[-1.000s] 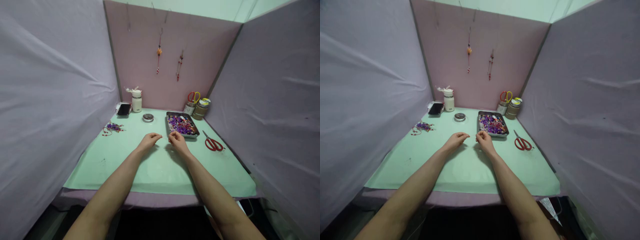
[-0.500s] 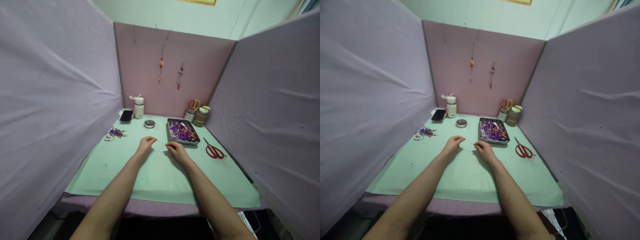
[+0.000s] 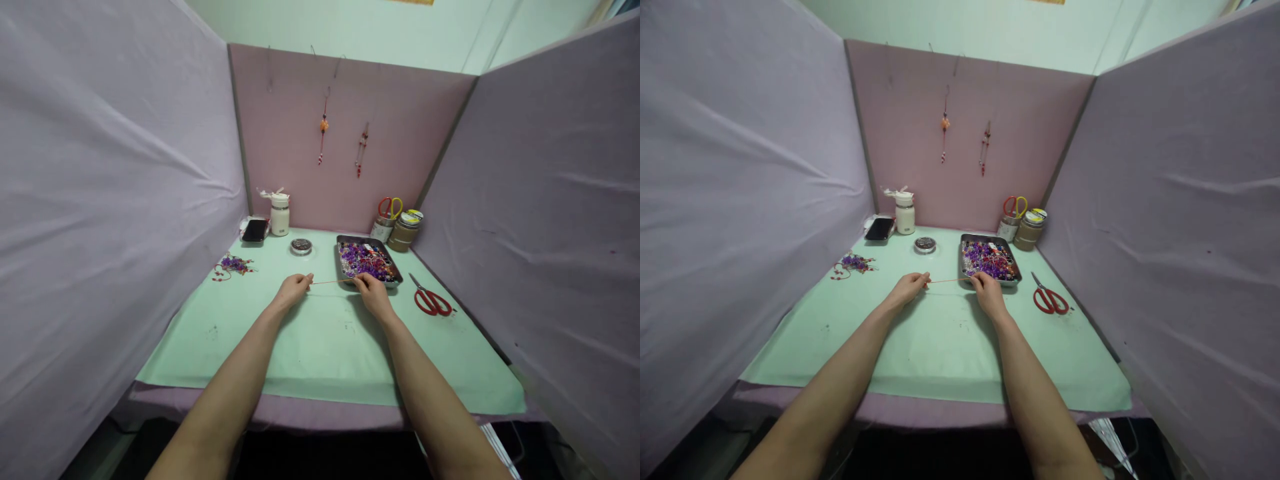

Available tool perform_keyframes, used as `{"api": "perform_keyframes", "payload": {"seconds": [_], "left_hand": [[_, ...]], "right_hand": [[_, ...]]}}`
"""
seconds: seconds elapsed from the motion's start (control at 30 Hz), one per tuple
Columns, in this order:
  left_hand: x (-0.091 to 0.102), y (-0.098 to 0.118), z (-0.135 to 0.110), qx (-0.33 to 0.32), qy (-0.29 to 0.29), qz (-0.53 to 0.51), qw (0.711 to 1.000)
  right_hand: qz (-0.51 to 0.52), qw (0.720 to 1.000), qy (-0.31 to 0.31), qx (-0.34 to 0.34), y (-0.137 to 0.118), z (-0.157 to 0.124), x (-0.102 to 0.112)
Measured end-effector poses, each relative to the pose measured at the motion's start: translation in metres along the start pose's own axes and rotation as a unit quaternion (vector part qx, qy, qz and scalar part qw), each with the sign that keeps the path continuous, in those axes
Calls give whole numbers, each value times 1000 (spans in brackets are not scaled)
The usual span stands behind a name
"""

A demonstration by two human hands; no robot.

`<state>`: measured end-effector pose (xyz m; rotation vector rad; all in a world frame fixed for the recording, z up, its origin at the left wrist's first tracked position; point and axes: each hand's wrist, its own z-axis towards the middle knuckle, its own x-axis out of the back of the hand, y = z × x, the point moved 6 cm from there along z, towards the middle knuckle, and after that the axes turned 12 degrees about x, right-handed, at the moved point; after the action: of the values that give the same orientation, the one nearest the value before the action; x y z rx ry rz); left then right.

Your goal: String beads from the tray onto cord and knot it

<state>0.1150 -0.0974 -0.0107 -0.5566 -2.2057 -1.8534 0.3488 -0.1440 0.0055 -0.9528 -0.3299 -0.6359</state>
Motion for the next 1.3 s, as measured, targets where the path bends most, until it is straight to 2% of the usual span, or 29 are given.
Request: {"api": "perform_keyframes", "payload": {"seconds": [0.1,0.27,0.37,0.57,0.73,0.93,1.1,1.3], "left_hand": [[4,2,2,-4,28,43,999],[11,7,2,-10,61,36,997],[13,14,-3,-23,53,25,998],[10,28,-13,-113,7,12,994],[10,27,-11,-125,38,33,991],[7,30,-16,-158,67,109,979],[2,31,-16,-203,60,131,969],[2,33,-17,-215,47,136,966]], "right_hand": [[-18,1000,-1,-11,3,0,0],[-52,998,-9,-39,11,-1,0],[-61,997,-4,-46,13,-1,2],[-61,996,47,-52,14,0,12],[-47,996,69,-44,8,0,17],[-37,995,82,-40,3,0,19],[-33,994,95,-44,3,0,21],[-32,994,99,-43,2,0,22]]}}
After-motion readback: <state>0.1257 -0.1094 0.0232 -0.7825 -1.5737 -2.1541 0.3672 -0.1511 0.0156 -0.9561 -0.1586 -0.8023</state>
